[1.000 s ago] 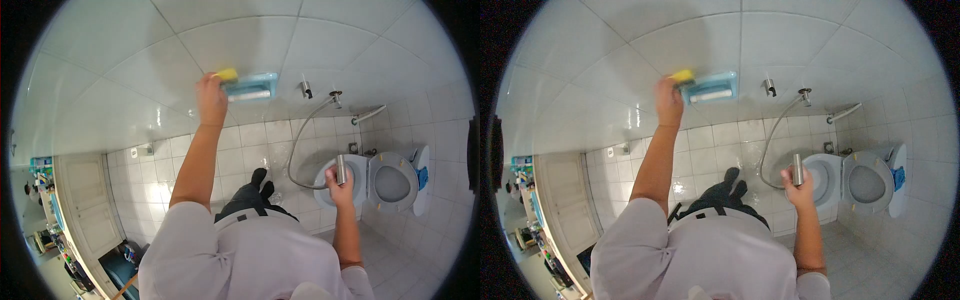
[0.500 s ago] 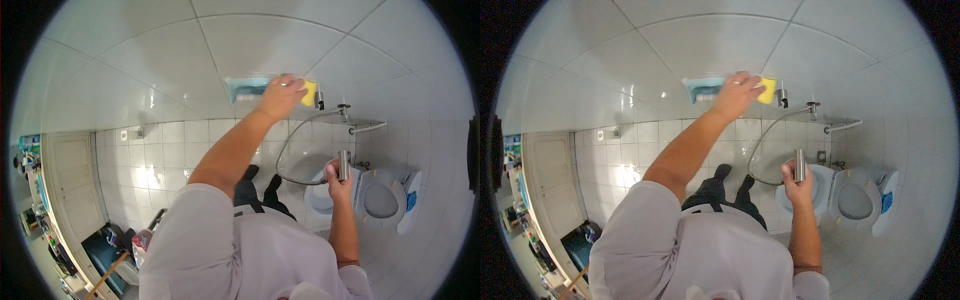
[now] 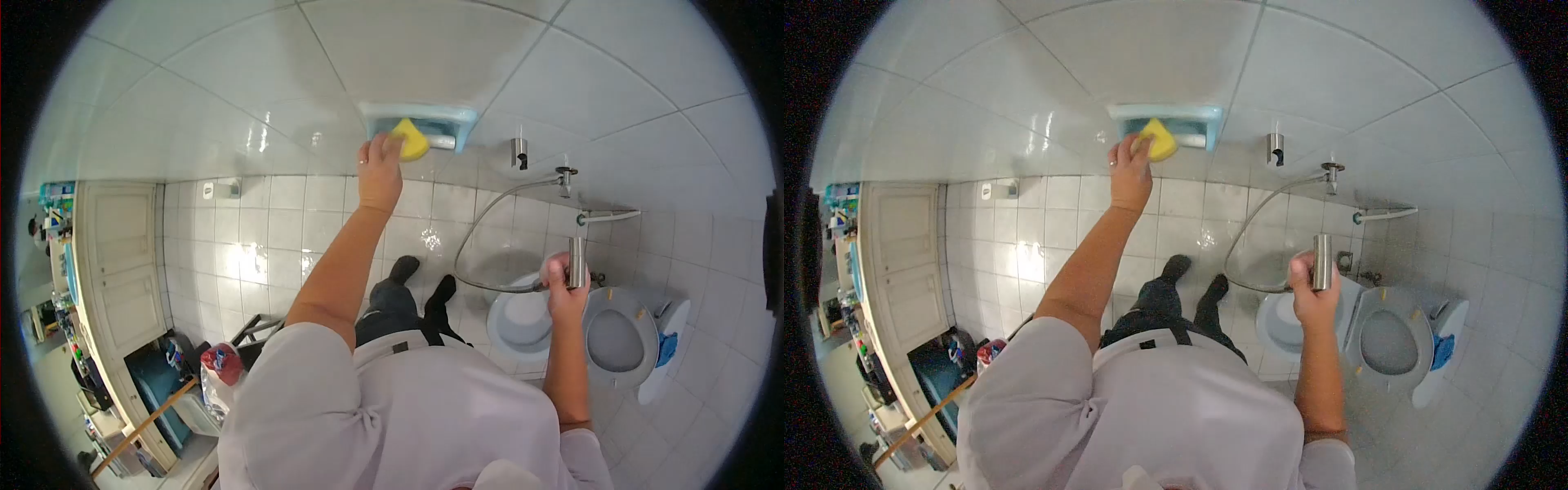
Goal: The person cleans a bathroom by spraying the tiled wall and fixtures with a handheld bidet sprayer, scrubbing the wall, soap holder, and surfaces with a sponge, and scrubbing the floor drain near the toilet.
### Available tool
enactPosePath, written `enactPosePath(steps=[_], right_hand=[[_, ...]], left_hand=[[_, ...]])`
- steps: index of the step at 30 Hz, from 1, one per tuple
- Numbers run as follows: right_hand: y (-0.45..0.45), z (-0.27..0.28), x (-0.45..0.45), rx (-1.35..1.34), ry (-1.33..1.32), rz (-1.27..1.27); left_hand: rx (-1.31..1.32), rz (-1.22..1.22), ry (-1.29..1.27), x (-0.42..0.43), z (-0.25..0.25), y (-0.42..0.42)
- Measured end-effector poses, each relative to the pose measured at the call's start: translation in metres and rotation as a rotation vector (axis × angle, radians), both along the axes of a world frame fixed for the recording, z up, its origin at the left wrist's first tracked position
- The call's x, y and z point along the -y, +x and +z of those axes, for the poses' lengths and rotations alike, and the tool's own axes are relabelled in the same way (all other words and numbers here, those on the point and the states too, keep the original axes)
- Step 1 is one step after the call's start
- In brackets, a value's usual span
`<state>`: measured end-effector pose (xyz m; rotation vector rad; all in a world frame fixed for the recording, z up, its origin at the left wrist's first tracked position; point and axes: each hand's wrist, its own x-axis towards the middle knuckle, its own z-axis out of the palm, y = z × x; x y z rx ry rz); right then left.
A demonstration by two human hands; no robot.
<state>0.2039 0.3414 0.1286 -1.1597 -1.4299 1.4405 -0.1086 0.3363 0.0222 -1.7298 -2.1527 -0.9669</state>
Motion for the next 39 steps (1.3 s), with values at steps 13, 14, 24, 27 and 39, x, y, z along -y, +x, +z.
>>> enactPosePath(steps=[13, 14, 24, 27, 39], right_hand=[[0.009, -0.007, -0.002, 0.086, -0.029, 0.073], [0.011, -0.007, -0.001, 0.085, -0.031, 0.072], [0.013, -0.018, 0.003, 0.015, -0.067, 0.082], [0.018, -0.022, 0.002, 0.041, -0.033, 0.086], [0.016, -0.043, 0.015, 0.223, -0.079, 0.107]], left_hand=[[-0.178, 0.184, -0.238, 0.011, -0.011, -0.004], [0.024, 0.17, -0.076, 0.017, -0.013, 0.0], [1.209, 0.49, -0.057, -0.045, -0.077, 0.133], [1.671, 0.558, 0.26, -0.004, -0.058, 0.087], [0.177, 0.262, 0.039, -0.067, -0.066, 0.058]])
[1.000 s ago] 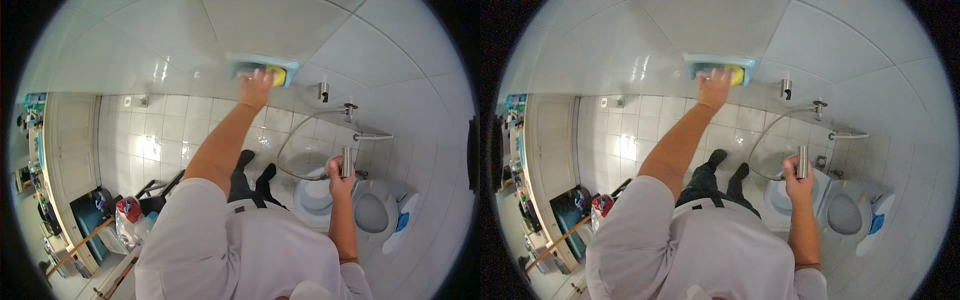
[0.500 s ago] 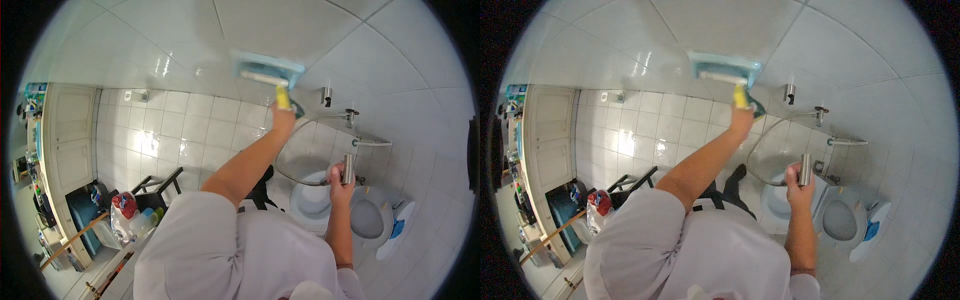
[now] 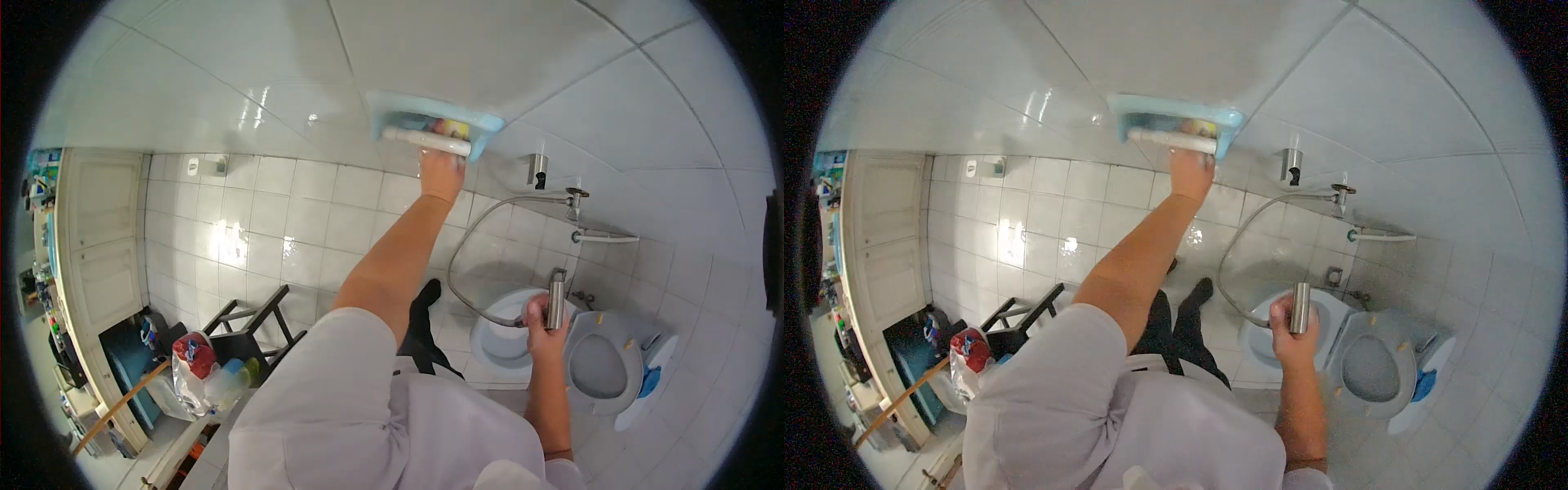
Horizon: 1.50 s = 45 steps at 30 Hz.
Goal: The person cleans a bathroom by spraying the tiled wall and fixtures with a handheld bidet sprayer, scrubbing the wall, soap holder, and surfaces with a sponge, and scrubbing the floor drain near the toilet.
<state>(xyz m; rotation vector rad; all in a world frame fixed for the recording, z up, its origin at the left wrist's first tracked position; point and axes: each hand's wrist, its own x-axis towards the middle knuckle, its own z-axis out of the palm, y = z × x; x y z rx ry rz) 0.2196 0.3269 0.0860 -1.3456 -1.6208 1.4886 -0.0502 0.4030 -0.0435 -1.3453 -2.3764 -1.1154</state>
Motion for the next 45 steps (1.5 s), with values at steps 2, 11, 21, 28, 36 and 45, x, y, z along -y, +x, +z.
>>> enactPosePath(steps=[2, 11, 21, 28, 36, 45], right_hand=[[-0.001, -0.003, 0.002, 0.017, -0.019, -0.004], [0.014, -0.016, -0.001, 0.053, -0.018, 0.043], [-0.005, -0.002, 0.0, -0.01, -0.028, 0.068], [-0.003, 0.003, 0.006, -0.047, -0.023, 0.074], [-0.012, 0.018, 0.003, -0.069, -0.061, -0.013], [-0.015, 0.01, 0.012, -0.04, 0.024, 0.063]], left_hand=[[-0.034, -0.027, -0.02, 0.003, -0.014, -0.014], [-0.09, 0.111, 0.006, -0.016, -0.003, -0.004], [0.072, -0.018, -0.393, -0.003, -0.02, 0.007], [1.134, 0.041, 0.155, 0.01, 0.022, 0.034], [1.287, -0.099, 0.147, 0.04, 0.103, 0.01], [0.712, -0.205, 0.04, 0.006, 0.095, 0.007]])
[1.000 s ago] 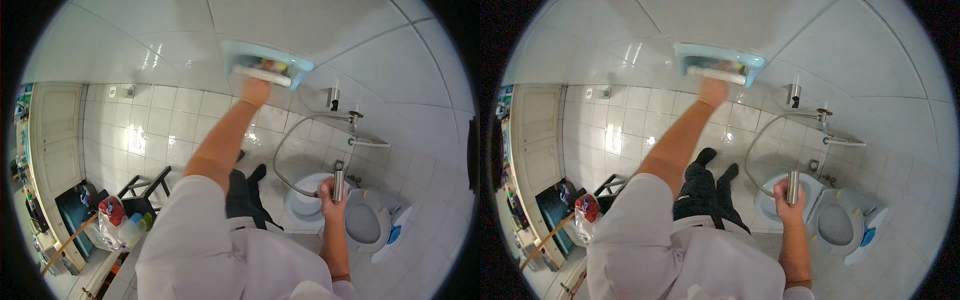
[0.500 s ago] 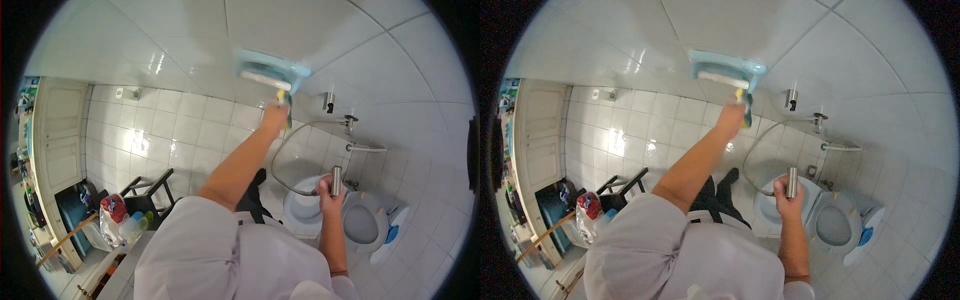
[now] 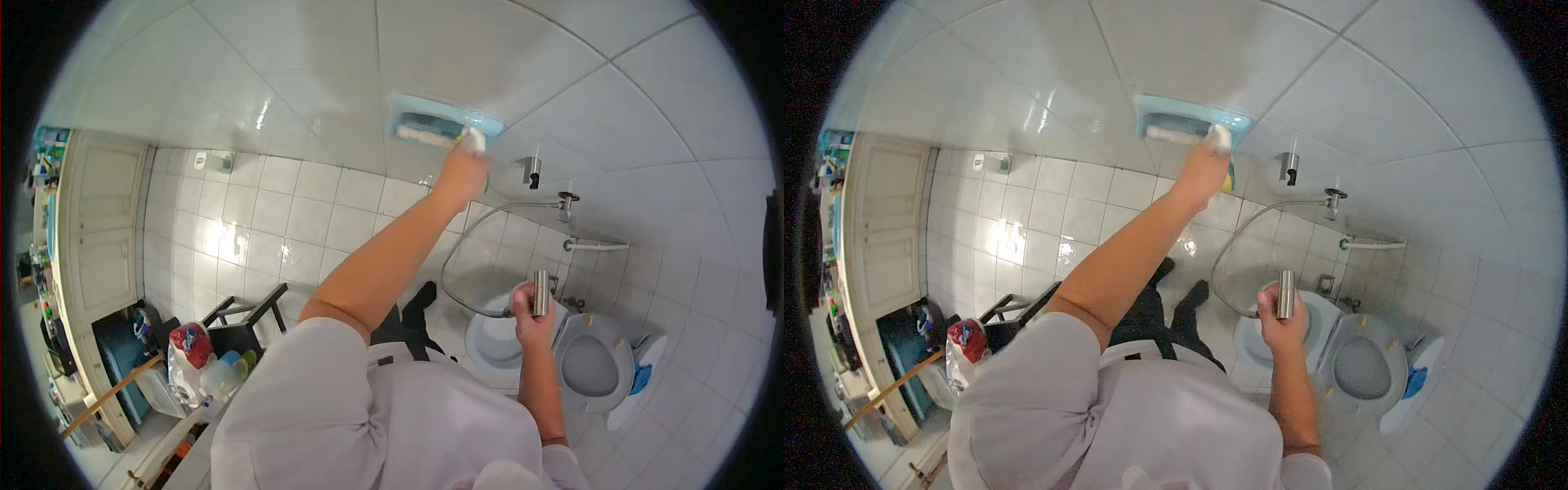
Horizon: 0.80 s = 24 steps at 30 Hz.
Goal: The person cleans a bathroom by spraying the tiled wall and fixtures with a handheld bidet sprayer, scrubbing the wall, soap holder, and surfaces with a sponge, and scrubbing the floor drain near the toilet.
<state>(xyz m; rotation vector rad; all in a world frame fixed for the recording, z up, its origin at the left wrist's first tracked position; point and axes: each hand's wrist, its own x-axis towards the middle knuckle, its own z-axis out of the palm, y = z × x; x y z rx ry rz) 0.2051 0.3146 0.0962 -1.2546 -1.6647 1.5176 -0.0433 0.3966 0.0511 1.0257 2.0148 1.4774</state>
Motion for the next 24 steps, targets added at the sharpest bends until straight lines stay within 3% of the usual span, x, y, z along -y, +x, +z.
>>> enactPosePath(steps=[2, 3, 5, 6, 8, 10, 12, 14, 15, 17, 18, 21, 23, 24], right_hand=[[-0.003, 0.002, 0.0, -0.007, -0.042, -0.011], [-0.004, 0.004, 0.0, -0.013, -0.08, -0.012], [-0.007, 0.004, -0.003, -0.022, -0.043, -0.017], [-0.01, 0.005, -0.003, -0.036, -0.008, -0.024], [-0.018, 0.006, -0.002, -0.02, -0.006, -0.021], [-0.022, 0.005, -0.003, -0.007, -0.003, -0.035], [-0.02, 0.004, -0.005, -0.012, 0.003, 0.038], [-0.021, 0.006, -0.007, -0.039, 0.006, 0.007], [-0.021, 0.006, -0.008, -0.06, 0.003, -0.016], [-0.02, 0.006, -0.006, -0.112, -0.034, -0.029], [-0.021, 0.005, -0.006, -0.169, -0.068, -0.043], [-0.021, 0.006, -0.002, -0.143, -0.09, -0.066], [-0.013, -0.003, 0.0, -0.095, -0.04, -0.031], [-0.013, -0.005, -0.001, -0.044, 0.01, 0.001]], left_hand=[[0.371, -0.019, -0.084, 0.001, 0.008, -0.004], [0.379, -0.017, -0.091, -0.005, 0.003, -0.008], [-0.559, -0.459, -0.586, -0.03, -0.004, -0.022], [-0.557, -0.451, -0.591, -0.018, -0.006, -0.017], [-0.022, -0.02, -0.023, 0.022, -0.005, 0.004], [0.251, -0.086, -0.058, 0.057, -0.012, -0.001], [-0.295, -0.276, -0.665, 0.08, -0.023, -0.033], [0.764, 0.463, 0.15, 0.086, -0.001, -0.043], [0.765, 0.463, 0.152, 0.078, -0.011, -0.05], [-0.807, 0.527, 0.092, 0.055, -0.041, -0.071], [-0.805, 0.53, 0.088, 0.051, -0.041, -0.072], [-0.587, 0.568, 0.031, 0.051, -0.044, -0.071], [0.116, 0.233, -0.338, 0.068, -0.045, -0.08], [0.113, 0.23, -0.335, 0.067, -0.043, -0.084]])
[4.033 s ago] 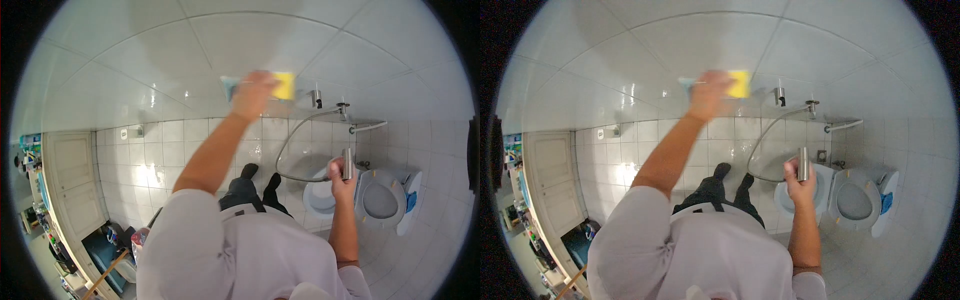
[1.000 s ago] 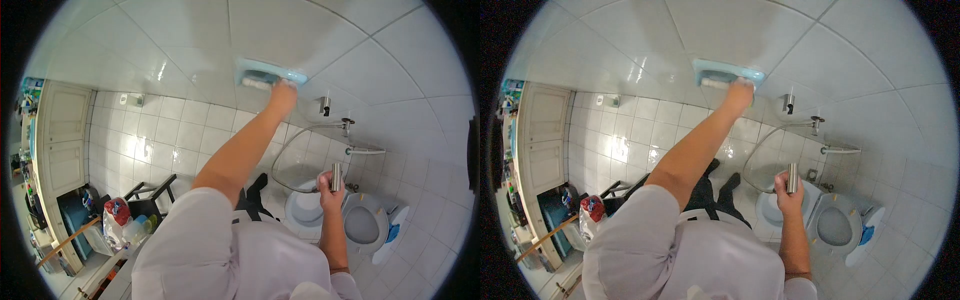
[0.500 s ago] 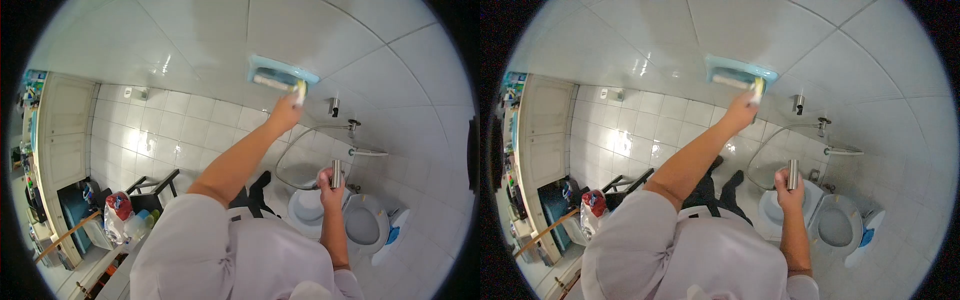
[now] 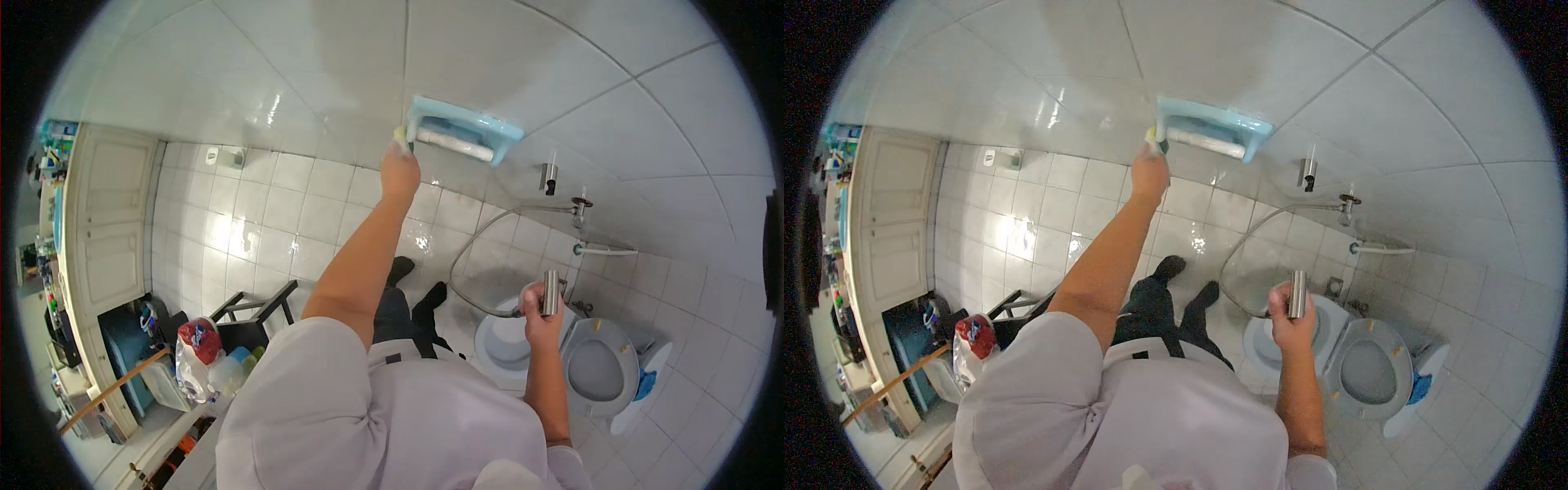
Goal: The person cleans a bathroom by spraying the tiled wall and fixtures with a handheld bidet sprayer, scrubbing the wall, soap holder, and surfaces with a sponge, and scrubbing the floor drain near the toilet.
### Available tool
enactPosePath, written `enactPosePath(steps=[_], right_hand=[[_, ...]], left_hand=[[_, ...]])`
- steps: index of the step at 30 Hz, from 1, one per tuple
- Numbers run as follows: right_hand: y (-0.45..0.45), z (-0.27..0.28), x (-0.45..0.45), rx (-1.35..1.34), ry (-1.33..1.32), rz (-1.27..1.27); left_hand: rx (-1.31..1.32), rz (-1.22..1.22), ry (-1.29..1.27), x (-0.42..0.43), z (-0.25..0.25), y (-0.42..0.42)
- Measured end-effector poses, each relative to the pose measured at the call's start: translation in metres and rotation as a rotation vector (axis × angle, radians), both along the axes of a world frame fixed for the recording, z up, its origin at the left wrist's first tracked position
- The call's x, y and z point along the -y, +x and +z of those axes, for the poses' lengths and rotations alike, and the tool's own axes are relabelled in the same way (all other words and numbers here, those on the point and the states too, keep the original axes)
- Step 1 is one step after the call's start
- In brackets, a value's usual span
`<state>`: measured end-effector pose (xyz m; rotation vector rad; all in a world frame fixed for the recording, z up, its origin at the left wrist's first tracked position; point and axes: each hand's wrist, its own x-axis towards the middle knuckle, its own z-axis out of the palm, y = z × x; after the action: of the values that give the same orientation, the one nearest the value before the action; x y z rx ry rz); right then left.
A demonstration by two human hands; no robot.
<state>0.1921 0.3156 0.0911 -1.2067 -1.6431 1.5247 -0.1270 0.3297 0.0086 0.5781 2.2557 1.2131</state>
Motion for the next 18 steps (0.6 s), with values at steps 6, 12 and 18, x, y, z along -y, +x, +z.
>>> enactPosePath(steps=[6, 12, 18], right_hand=[[-0.002, 0.006, -0.006, -0.045, -0.086, -0.045], [-0.007, 0.007, -0.003, 0.018, 0.001, -0.015], [0.001, 0.005, -0.003, -0.06, -0.026, -0.031]], left_hand=[[-0.618, 0.212, 0.282, -0.016, -0.013, 0.003], [0.847, 0.65, 0.674, -0.049, -0.054, 0.041], [1.352, 0.595, 1.105, -0.053, -0.04, 0.059]])
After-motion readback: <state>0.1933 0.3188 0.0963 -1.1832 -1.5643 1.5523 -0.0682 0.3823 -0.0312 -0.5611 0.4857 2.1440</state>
